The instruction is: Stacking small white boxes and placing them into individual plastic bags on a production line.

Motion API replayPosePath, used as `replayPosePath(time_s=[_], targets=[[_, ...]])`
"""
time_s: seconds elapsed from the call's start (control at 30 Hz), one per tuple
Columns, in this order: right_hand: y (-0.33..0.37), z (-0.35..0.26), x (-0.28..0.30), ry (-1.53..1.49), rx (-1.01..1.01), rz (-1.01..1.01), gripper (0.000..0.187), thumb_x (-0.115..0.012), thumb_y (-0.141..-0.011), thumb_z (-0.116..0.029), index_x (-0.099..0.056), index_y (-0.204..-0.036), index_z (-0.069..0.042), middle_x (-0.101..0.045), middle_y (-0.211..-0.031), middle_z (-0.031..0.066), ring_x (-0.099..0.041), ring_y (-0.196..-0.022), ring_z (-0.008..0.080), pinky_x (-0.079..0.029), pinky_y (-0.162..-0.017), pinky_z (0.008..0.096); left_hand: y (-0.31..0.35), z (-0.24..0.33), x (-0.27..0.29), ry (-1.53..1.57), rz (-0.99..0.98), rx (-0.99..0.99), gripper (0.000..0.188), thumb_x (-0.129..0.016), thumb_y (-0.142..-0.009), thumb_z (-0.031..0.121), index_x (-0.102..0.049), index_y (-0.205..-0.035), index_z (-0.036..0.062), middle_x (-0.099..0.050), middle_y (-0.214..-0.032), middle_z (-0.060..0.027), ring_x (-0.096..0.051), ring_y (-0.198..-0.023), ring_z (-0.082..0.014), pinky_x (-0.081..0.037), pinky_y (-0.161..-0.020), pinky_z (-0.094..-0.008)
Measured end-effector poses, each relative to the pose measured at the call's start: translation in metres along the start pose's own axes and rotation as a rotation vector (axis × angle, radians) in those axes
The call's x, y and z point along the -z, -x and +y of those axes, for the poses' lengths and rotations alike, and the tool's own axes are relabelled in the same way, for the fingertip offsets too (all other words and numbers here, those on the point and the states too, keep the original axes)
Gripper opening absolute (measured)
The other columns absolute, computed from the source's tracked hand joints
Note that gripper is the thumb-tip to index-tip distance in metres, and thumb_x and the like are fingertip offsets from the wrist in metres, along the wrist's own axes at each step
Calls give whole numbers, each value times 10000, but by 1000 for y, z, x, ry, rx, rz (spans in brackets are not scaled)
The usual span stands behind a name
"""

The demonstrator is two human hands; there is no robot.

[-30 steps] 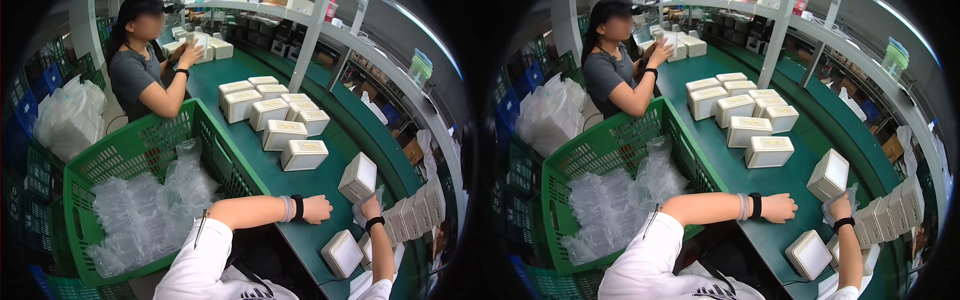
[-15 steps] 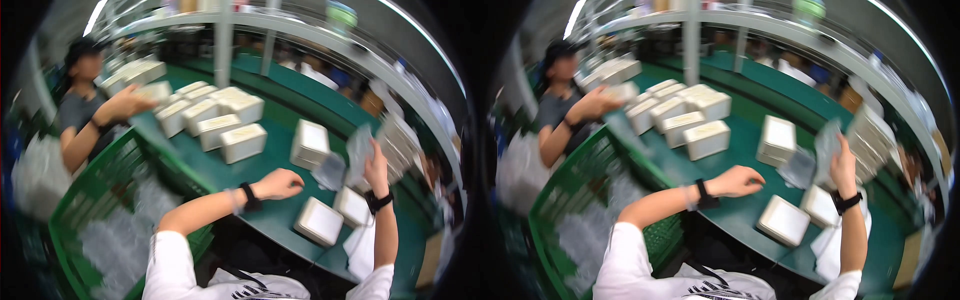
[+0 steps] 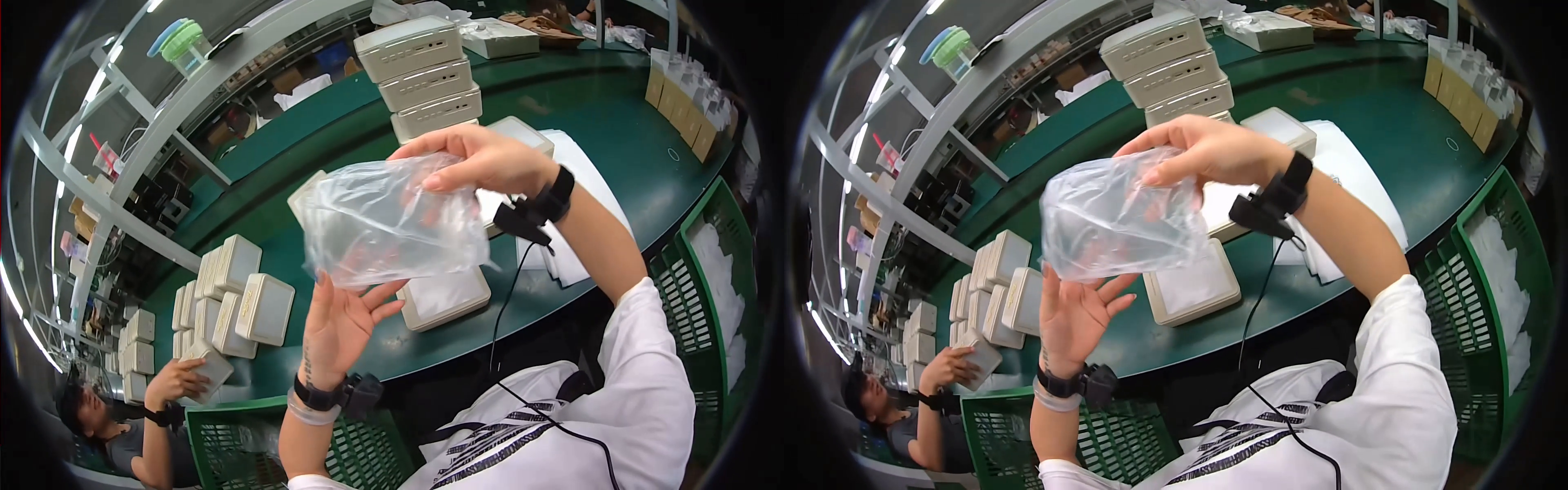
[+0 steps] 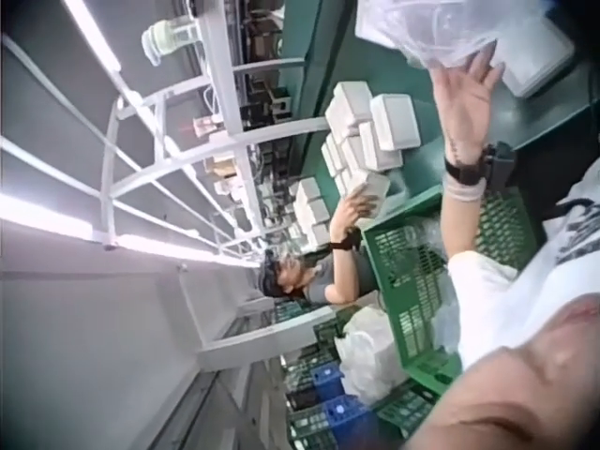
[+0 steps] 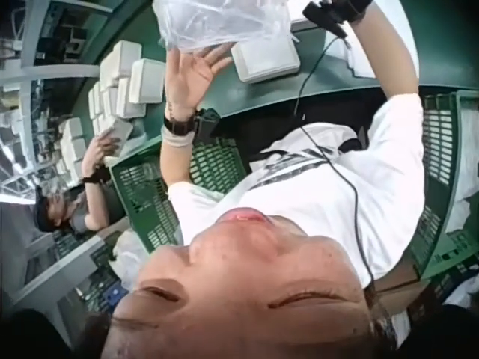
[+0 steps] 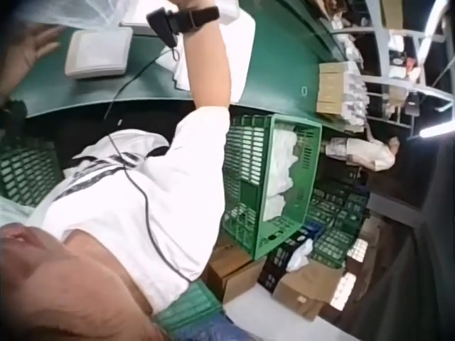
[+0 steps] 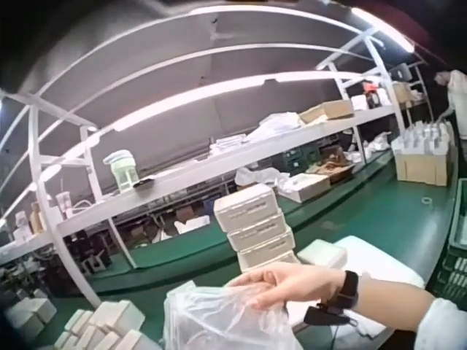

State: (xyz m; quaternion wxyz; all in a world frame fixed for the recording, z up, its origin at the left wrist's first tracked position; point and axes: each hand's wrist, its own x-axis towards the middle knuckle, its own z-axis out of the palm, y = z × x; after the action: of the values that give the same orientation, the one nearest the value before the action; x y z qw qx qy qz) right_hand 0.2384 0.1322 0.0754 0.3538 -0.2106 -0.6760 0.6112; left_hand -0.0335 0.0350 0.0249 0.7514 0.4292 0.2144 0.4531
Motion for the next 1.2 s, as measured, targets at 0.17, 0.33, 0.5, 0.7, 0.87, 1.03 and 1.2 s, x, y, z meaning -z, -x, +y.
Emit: replayPosePath(time_s=[0.17, 0.33, 0.5, 0.7, 0.87, 1.03, 1.2], targets=[[7, 27, -64, -225, 143, 289, 516, -606, -932, -169, -425, -1371, 33, -620, -1203, 142, -622, -1060, 181, -521, -896, 324, -7, -13, -17, 165, 99, -39, 648, -423, -970, 541, -364, -1403, 62, -465, -1388, -158, -511, -1237, -309, -490, -952, -445], [19, 81, -104, -47, 306, 436, 573, -586, -946, -188, -340, -1430, -6, -587, -1254, 150, -601, -1105, 208, -486, -947, 345, 6, -15, -15, -207, 279, 109, 499, -507, -985, 394, -443, -1322, 33, -554, -1282, -126, -592, -1141, -263, -543, -837, -357], [2, 81, -78, -457, 256, 109, 759, -642, -903, -266, -211, -1495, -68, -451, -1408, 164, -528, -1203, 242, -472, -969, 407, 25, -24, 1, -167, 324, -23, 397, -607, -949, 266, -499, -1245, 24, -628, -1122, -73, -630, -977, -171, -524, -742, -276], [-13, 77, -93, -1070, 170, -268, 955, -718, -821, -365, -115, -1521, -123, -295, -1513, 178, -425, -1290, 277, -389, -1052, 426, 41, -35, 10, -142, 162, 130, 365, -640, -922, 162, -510, -1223, 0, -635, -1067, -69, -610, -833, -143, -521, -747, -286], [21, 101, -110, -44, 146, -453, 840, -749, -790, -285, -304, -1483, -122, -380, -1467, 194, -470, -1249, 247, -381, -1056, 384, 51, -33, 23, -88, 196, 26, 360, -643, -918, 144, -515, -1209, -25, -635, -1065, -86, -616, -829, -162, -531, -753, -314], [34, 55, -54, -174, -192, 213, 556, -635, -904, -189, -435, -1388, 0, -581, -1277, 167, -587, -1141, 196, -480, -936, 329, 48, -32, 15, -229, 248, 11, 389, -665, -902, 144, -513, -1213, -33, -638, -1071, -103, -626, -866, -172, -540, -756, -320], [22, 8, -57, -242, -100, 249, 480, -621, -925, -165, -475, -1349, 6, -598, -1248, 176, -616, -1120, 240, -517, -902, 330, 54, -17, 11, -398, 224, 35, 383, -631, -910, 83, -495, -1249, -32, -630, -1101, -113, -630, -912, -176, -547, -754, -299]])
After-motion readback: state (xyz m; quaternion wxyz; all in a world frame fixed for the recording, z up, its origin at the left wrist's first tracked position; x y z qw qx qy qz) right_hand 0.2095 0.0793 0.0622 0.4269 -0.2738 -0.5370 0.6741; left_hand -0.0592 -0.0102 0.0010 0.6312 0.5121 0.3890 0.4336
